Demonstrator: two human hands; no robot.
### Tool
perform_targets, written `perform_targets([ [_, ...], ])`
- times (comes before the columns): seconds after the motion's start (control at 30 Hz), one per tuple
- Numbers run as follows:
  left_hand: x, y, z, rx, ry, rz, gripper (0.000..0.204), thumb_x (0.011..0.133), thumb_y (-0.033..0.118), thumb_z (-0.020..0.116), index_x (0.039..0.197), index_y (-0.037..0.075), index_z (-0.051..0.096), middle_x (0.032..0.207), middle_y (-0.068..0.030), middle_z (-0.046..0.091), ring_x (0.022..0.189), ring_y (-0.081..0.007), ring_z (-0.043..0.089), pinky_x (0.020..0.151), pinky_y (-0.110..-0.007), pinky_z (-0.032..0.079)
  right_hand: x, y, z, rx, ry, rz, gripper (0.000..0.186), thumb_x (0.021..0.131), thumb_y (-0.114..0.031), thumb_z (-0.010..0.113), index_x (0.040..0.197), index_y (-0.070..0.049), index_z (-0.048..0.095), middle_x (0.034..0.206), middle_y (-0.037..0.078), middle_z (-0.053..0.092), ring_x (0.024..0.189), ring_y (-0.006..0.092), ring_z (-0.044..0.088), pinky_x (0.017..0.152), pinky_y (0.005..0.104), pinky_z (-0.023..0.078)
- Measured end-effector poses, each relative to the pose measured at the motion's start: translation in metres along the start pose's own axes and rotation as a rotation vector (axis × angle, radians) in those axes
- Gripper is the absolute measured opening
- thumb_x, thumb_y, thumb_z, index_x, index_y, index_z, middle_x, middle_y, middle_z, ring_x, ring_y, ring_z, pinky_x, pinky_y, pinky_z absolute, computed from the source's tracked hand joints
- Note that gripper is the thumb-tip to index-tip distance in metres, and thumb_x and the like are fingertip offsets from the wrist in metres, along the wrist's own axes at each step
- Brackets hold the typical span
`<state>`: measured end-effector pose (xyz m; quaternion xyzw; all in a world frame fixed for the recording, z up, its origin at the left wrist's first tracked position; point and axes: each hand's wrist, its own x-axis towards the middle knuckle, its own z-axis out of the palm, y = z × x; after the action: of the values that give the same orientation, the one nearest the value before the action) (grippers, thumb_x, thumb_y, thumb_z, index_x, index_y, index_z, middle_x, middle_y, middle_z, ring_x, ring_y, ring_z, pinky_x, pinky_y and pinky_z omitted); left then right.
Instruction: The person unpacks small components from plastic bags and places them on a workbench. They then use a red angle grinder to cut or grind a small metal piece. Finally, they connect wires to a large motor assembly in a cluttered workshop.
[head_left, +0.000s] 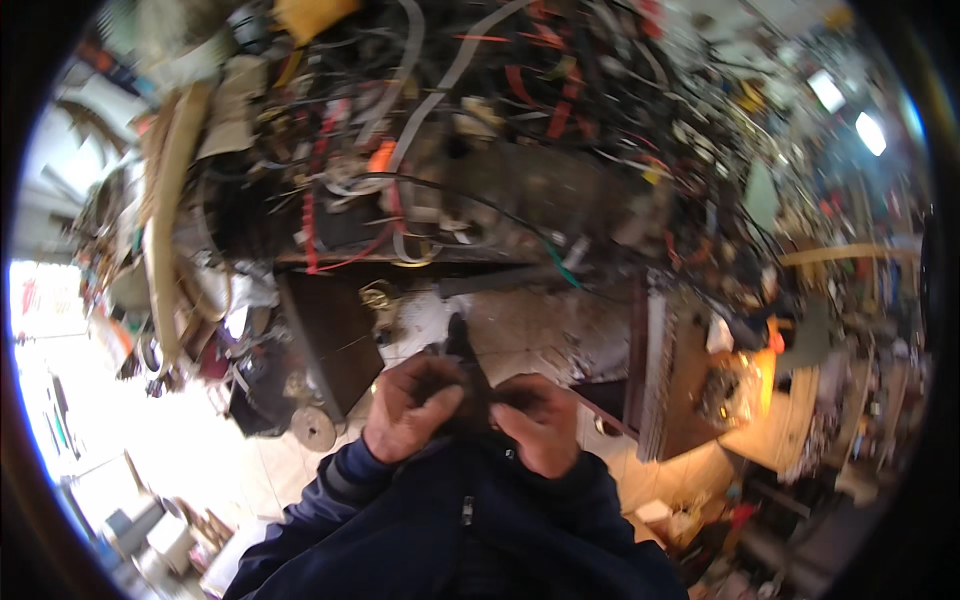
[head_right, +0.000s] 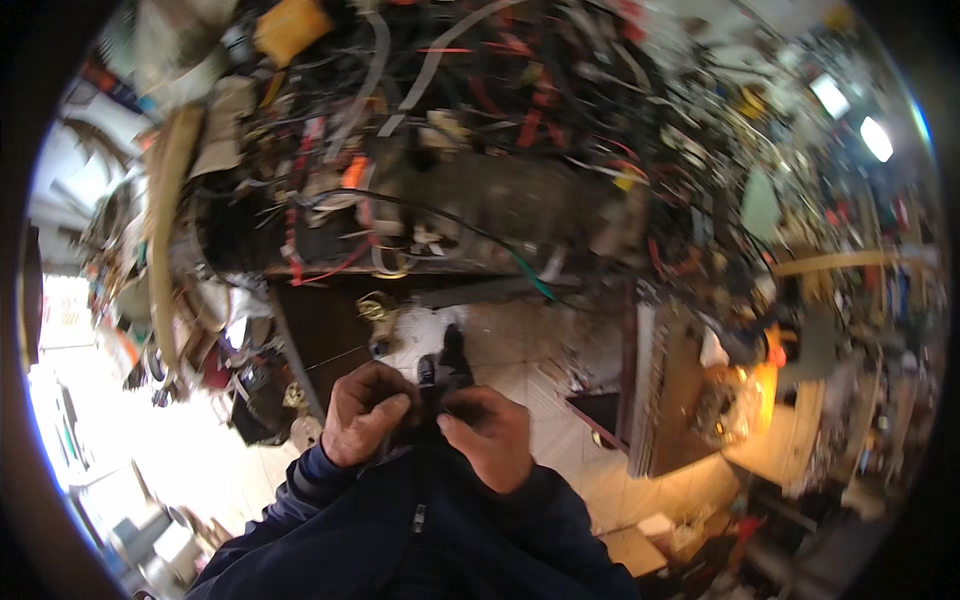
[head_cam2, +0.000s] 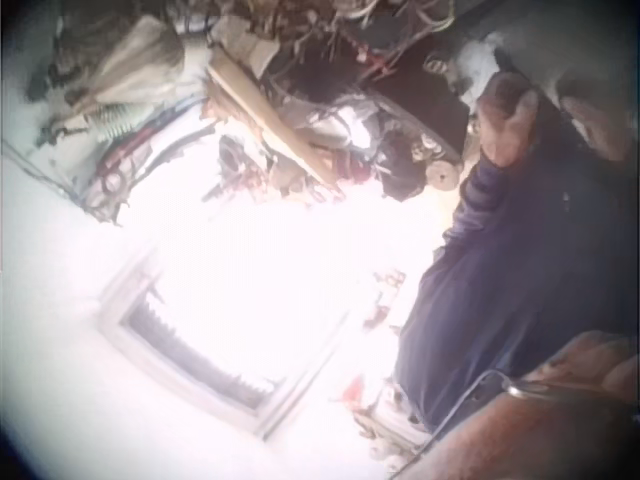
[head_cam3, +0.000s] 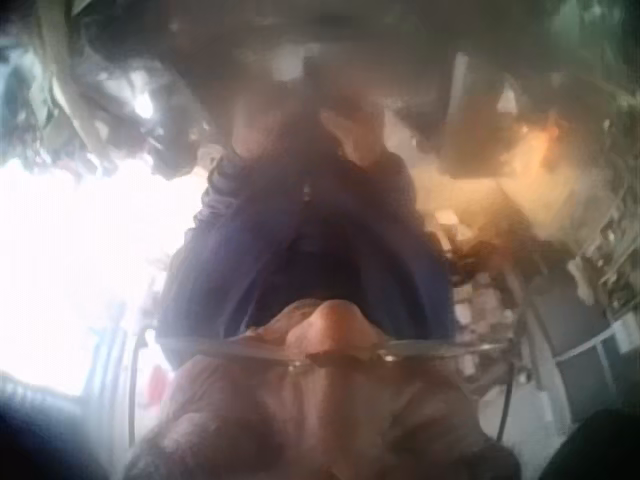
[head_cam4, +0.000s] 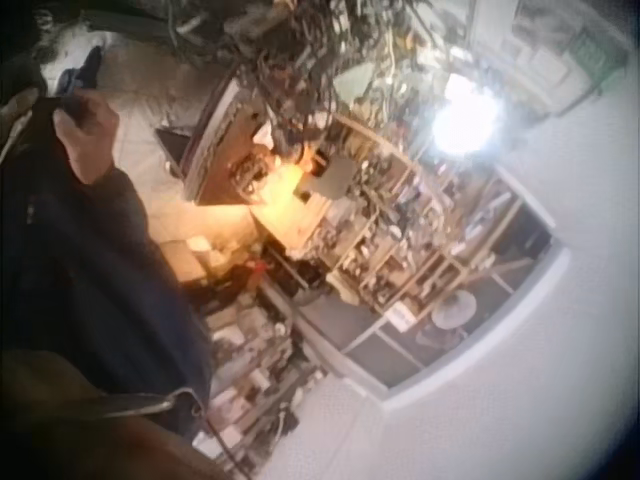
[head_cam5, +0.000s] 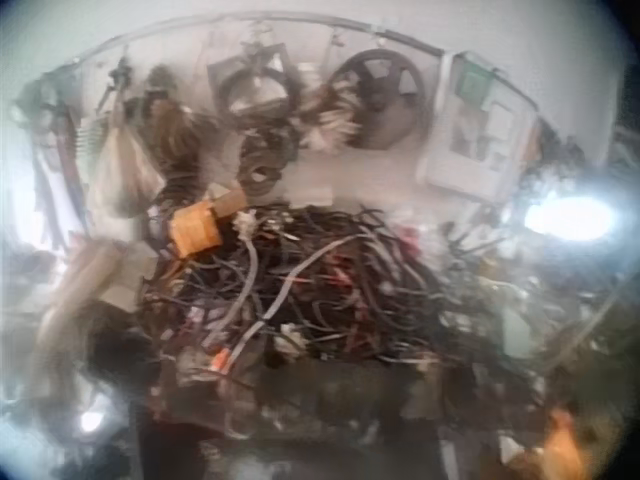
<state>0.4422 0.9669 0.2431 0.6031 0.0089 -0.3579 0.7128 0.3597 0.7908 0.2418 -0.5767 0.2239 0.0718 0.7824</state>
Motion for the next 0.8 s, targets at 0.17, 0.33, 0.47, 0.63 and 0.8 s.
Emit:
perform_targets([
  [0.17, -0.022, -0.066, 0.022, -0.045, -0.130, -0.281, 0.020, 0.087, 0.006, 0.058, 0.103, -0.005, 0.057, 0.081, -0.0073, 0.061, 0.069, -0.0125, 0.057, 0.065, -0.027, 0.048, -0.057, 0.073, -0.034, 0.284, 0.235, 0.145, 0.018, 0.086, -0.006, 0.066, 0.101, 0.005, 0.064, 0.080, 0.007, 0.064, 0.068, 0.0114, 0.059, 0.062, 0.0231, 0.047],
  [0.33, -0.044, -0.122, 0.065, -0.003, -0.398, -0.433, 0.019, 0.089, 0.007, 0.054, 0.105, -0.003, 0.057, 0.077, -0.0068, 0.057, 0.065, -0.0131, 0.053, 0.064, -0.029, 0.048, -0.137, 0.107, -0.072, 0.324, 0.418, -0.039, 0.021, 0.087, -0.007, 0.066, 0.104, 0.005, 0.065, 0.081, 0.006, 0.065, 0.068, 0.0107, 0.059, 0.062, 0.0233, 0.048],
  [0.47, -0.066, -0.141, 0.142, -0.021, -0.459, -0.497, 0.015, 0.089, 0.011, 0.057, 0.099, 0.000, 0.057, 0.076, -0.0058, 0.057, 0.064, -0.0128, 0.054, 0.061, -0.029, 0.048, -0.216, 0.125, -0.115, 0.346, 0.551, -0.162, 0.020, 0.087, -0.003, 0.064, 0.105, 0.006, 0.065, 0.083, 0.008, 0.066, 0.070, 0.0120, 0.060, 0.064, 0.0245, 0.049],
  [0.63, -0.106, -0.212, 0.258, 0.299, -0.693, -0.436, 0.027, 0.086, 0.019, 0.066, 0.103, 0.000, 0.058, 0.083, -0.0062, 0.060, 0.069, -0.0125, 0.057, 0.061, -0.028, 0.049, -0.334, 0.174, -0.188, 0.430, 0.707, -0.274, 0.024, 0.087, -0.004, 0.066, 0.108, 0.007, 0.065, 0.083, 0.008, 0.067, 0.072, 0.0112, 0.061, 0.065, 0.0238, 0.050],
  [0.8, -0.181, -0.289, 0.400, 0.359, -0.991, -0.381, 0.024, 0.089, 0.012, 0.065, 0.110, 0.002, 0.059, 0.090, -0.0038, 0.061, 0.073, -0.0112, 0.058, 0.061, -0.024, 0.049, -0.453, 0.194, -0.263, 0.377, 0.915, -0.353, 0.018, 0.087, -0.001, 0.064, 0.102, 0.008, 0.065, 0.082, 0.010, 0.068, 0.070, 0.0131, 0.063, 0.064, 0.0258, 0.052],
])
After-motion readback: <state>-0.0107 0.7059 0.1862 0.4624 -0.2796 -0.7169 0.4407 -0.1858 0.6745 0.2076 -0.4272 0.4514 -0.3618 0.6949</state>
